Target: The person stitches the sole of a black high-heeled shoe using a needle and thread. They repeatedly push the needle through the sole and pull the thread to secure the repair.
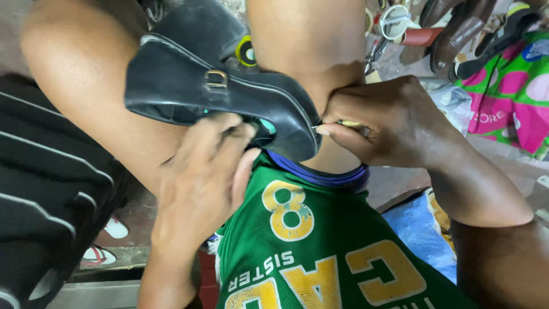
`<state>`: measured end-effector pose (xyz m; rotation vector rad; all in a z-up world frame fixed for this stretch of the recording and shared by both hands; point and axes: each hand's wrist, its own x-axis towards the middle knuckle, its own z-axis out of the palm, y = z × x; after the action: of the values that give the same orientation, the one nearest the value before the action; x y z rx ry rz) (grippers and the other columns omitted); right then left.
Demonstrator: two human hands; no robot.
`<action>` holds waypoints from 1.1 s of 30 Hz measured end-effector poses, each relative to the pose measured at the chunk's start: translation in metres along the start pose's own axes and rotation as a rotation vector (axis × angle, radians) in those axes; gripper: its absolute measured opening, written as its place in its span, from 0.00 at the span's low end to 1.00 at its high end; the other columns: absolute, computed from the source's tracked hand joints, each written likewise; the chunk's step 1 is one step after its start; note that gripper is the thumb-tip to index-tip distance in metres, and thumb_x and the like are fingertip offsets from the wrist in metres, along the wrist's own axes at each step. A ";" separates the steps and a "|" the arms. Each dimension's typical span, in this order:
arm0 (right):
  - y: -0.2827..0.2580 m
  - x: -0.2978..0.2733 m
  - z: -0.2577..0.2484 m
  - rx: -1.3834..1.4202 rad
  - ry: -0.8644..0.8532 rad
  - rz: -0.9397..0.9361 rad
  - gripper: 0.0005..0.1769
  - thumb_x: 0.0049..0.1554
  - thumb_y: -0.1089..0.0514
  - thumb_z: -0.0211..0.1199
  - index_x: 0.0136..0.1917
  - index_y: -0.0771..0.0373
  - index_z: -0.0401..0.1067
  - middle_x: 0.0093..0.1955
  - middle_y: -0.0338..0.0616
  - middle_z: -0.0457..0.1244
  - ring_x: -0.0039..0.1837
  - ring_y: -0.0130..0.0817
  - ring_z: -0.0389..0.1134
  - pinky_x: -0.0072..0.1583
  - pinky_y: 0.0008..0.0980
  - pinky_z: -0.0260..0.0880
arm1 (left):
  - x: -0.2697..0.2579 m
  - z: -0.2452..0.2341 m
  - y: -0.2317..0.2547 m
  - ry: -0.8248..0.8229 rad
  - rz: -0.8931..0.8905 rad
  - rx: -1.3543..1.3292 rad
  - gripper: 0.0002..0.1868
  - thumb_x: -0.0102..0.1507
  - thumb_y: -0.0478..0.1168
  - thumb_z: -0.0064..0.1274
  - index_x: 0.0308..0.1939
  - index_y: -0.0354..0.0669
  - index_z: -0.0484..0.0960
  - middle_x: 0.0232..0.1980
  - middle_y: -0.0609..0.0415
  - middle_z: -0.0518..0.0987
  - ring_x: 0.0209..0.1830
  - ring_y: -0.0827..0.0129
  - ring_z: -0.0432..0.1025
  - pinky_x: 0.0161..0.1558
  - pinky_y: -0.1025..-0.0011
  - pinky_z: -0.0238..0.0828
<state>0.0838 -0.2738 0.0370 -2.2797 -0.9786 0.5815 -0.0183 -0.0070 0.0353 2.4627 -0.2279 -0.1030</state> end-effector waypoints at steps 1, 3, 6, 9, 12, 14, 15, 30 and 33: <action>0.000 0.002 -0.001 0.012 -0.007 0.015 0.09 0.55 0.56 0.73 0.40 0.59 0.74 0.32 0.41 0.65 0.31 0.38 0.66 0.35 0.37 0.62 | 0.004 0.002 -0.001 -0.043 0.036 -0.002 0.10 0.63 0.38 0.62 0.48 0.40 0.84 0.53 0.52 0.78 0.47 0.57 0.78 0.43 0.64 0.75; 0.000 0.003 -0.002 0.006 0.003 0.018 0.09 0.54 0.56 0.73 0.40 0.59 0.74 0.32 0.41 0.65 0.32 0.39 0.66 0.35 0.38 0.62 | 0.010 0.002 -0.008 -0.022 0.064 -0.103 0.09 0.64 0.37 0.63 0.47 0.41 0.84 0.51 0.52 0.79 0.41 0.58 0.78 0.42 0.64 0.76; -0.003 -0.002 -0.001 0.019 0.010 0.014 0.09 0.55 0.57 0.73 0.40 0.59 0.74 0.33 0.42 0.66 0.33 0.39 0.67 0.36 0.37 0.63 | 0.012 -0.004 -0.020 -0.042 0.106 -0.243 0.08 0.66 0.35 0.63 0.48 0.41 0.82 0.51 0.51 0.80 0.40 0.60 0.77 0.44 0.66 0.76; -0.002 -0.001 -0.001 0.030 0.020 0.008 0.09 0.56 0.57 0.73 0.40 0.59 0.73 0.34 0.41 0.66 0.34 0.38 0.68 0.36 0.36 0.63 | 0.007 -0.006 -0.023 -0.137 -0.006 -0.516 0.06 0.65 0.33 0.58 0.43 0.39 0.77 0.51 0.49 0.81 0.34 0.68 0.76 0.37 0.73 0.74; -0.002 0.001 -0.001 0.032 0.003 0.023 0.10 0.54 0.57 0.73 0.39 0.60 0.73 0.33 0.41 0.66 0.32 0.38 0.67 0.35 0.36 0.62 | 0.000 -0.006 -0.024 -0.204 -0.157 -1.009 0.05 0.68 0.36 0.50 0.39 0.41 0.72 0.52 0.47 0.79 0.33 0.76 0.74 0.32 0.80 0.71; -0.002 0.002 -0.001 0.031 -0.012 0.035 0.09 0.54 0.57 0.73 0.39 0.59 0.74 0.32 0.41 0.66 0.31 0.37 0.67 0.34 0.36 0.62 | -0.003 -0.001 -0.026 -0.144 -0.180 -1.361 0.07 0.69 0.39 0.48 0.38 0.43 0.72 0.53 0.46 0.78 0.34 0.77 0.72 0.31 0.83 0.69; -0.002 0.002 -0.001 0.029 -0.016 0.037 0.09 0.54 0.56 0.73 0.39 0.59 0.74 0.31 0.41 0.66 0.31 0.37 0.67 0.34 0.36 0.62 | -0.004 0.004 -0.026 -0.066 -0.152 -1.522 0.08 0.70 0.41 0.48 0.38 0.43 0.73 0.55 0.45 0.77 0.33 0.77 0.71 0.30 0.83 0.67; -0.001 0.000 0.008 -0.049 -0.090 0.072 0.07 0.54 0.54 0.65 0.44 0.58 0.74 0.39 0.41 0.69 0.39 0.44 0.71 0.41 0.39 0.68 | 0.025 0.022 -0.016 -0.243 -0.208 -0.517 0.12 0.68 0.42 0.52 0.35 0.36 0.74 0.28 0.41 0.72 0.24 0.54 0.68 0.30 0.62 0.66; 0.000 -0.004 0.025 -0.053 -0.103 0.069 0.07 0.54 0.54 0.65 0.44 0.58 0.74 0.39 0.41 0.69 0.39 0.43 0.71 0.41 0.39 0.68 | 0.033 0.035 -0.027 -0.327 -0.254 -0.500 0.15 0.64 0.46 0.53 0.29 0.38 0.74 0.23 0.45 0.71 0.18 0.60 0.66 0.25 0.62 0.63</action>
<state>0.0666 -0.2689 0.0192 -2.3577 -0.9774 0.7164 0.0136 -0.0137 -0.0089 1.9535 -0.0193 -0.6004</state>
